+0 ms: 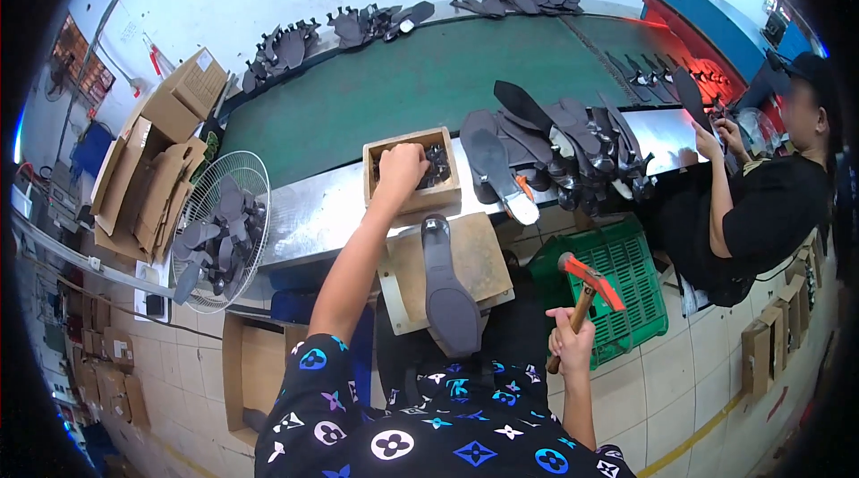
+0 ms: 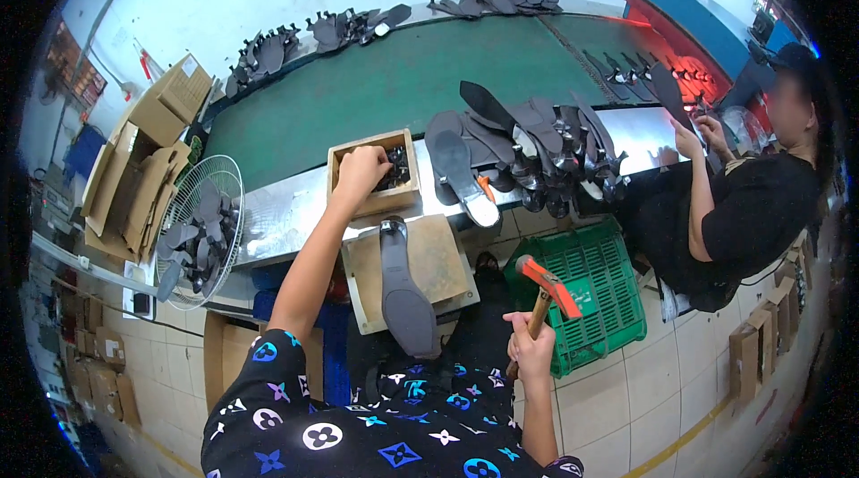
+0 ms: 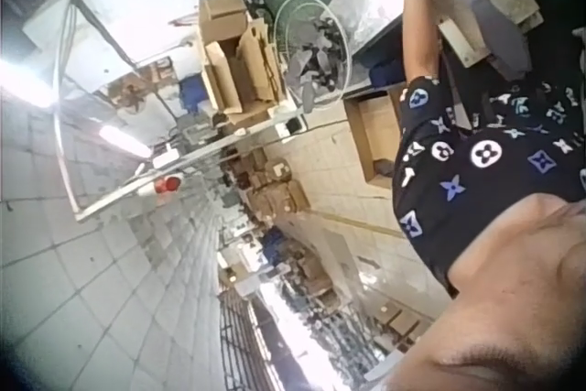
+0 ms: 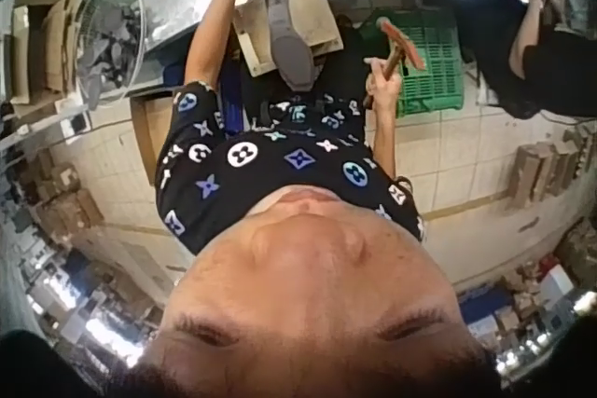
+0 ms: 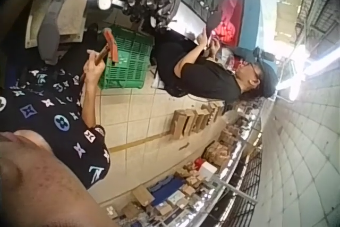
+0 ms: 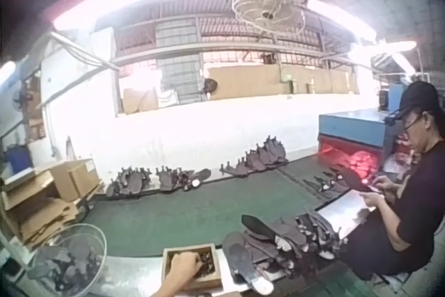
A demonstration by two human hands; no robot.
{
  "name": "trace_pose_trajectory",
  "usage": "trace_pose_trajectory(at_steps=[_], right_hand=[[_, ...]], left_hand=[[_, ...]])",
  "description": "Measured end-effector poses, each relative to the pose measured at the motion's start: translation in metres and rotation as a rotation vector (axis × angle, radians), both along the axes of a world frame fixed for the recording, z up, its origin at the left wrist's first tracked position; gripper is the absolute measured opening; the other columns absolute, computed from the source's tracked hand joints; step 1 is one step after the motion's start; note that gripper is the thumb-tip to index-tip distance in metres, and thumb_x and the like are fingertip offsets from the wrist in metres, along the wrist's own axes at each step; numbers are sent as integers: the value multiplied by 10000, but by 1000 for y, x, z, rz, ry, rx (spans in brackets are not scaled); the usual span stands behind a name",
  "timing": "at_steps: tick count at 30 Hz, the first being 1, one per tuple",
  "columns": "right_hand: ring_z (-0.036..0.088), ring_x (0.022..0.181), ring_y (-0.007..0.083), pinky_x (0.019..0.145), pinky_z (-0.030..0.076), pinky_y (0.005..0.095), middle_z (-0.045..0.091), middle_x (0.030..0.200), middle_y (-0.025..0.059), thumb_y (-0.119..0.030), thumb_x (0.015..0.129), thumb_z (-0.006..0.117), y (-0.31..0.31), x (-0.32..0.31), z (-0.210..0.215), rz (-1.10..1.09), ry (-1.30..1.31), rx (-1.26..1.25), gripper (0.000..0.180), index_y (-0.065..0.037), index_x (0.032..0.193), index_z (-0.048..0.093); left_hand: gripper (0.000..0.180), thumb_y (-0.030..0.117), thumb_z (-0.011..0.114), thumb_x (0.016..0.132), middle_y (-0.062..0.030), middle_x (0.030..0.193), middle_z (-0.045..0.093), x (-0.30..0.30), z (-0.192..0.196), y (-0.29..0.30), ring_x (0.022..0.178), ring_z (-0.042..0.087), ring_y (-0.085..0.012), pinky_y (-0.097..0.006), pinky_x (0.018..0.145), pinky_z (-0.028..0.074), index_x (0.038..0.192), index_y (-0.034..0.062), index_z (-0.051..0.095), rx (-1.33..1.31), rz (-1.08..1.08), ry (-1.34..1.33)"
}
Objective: The worker is using a hammer to attach and finish shoe components at a workbench.
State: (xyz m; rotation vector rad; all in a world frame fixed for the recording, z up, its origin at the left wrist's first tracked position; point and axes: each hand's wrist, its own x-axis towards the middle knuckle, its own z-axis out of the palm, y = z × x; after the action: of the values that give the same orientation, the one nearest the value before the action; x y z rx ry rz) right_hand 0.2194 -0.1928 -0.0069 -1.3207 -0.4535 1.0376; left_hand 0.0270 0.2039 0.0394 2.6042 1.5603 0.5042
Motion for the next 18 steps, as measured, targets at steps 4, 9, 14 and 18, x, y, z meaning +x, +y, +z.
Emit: trace_pose_trajectory(at_steps=[4, 9, 14, 18], right_hand=[[323, 366, 26, 346, 263, 209, 387, 507, -60, -205, 1003, 609, 14, 2, 6, 13, 23, 58, 242, 28, 942, 635], [352, 380, 21, 354, 271, 207, 399, 508, -61, -210, 995, 623, 42, 5, 26, 121, -105, 90, 240, 23, 948, 653], [383, 409, 13, 376, 287, 198, 645, 683, 18, -196, 988, 629, 82, 0, 76, 135, -271, 173, 249, 14, 1112, 676], [405, 432, 6, 386, 276, 192, 712, 844, 37, -182, 986, 632, 124, -22, 101, 156, -366, 422, 291, 2, 1209, 660]], left_hand=[[105, 170, 696, 749, -140, 811, 720, 5, -5, 8, 828, 694, -332, -458, 754, 531, 788, 88, 748, 37, -68, -12], [119, 141, 675, 745, -178, 798, 691, -13, -1, 0, 748, 675, -321, -409, 694, 530, 771, 31, 710, 61, -83, -279], [141, 124, 685, 816, -78, 693, 627, -8, 48, -59, 643, 582, -150, -296, 610, 462, 758, -3, 666, -300, -35, -790], [145, 114, 680, 880, -3, 712, 601, -16, 66, -128, 673, 552, -68, -222, 633, 423, 793, 2, 650, -512, -134, -1197]])
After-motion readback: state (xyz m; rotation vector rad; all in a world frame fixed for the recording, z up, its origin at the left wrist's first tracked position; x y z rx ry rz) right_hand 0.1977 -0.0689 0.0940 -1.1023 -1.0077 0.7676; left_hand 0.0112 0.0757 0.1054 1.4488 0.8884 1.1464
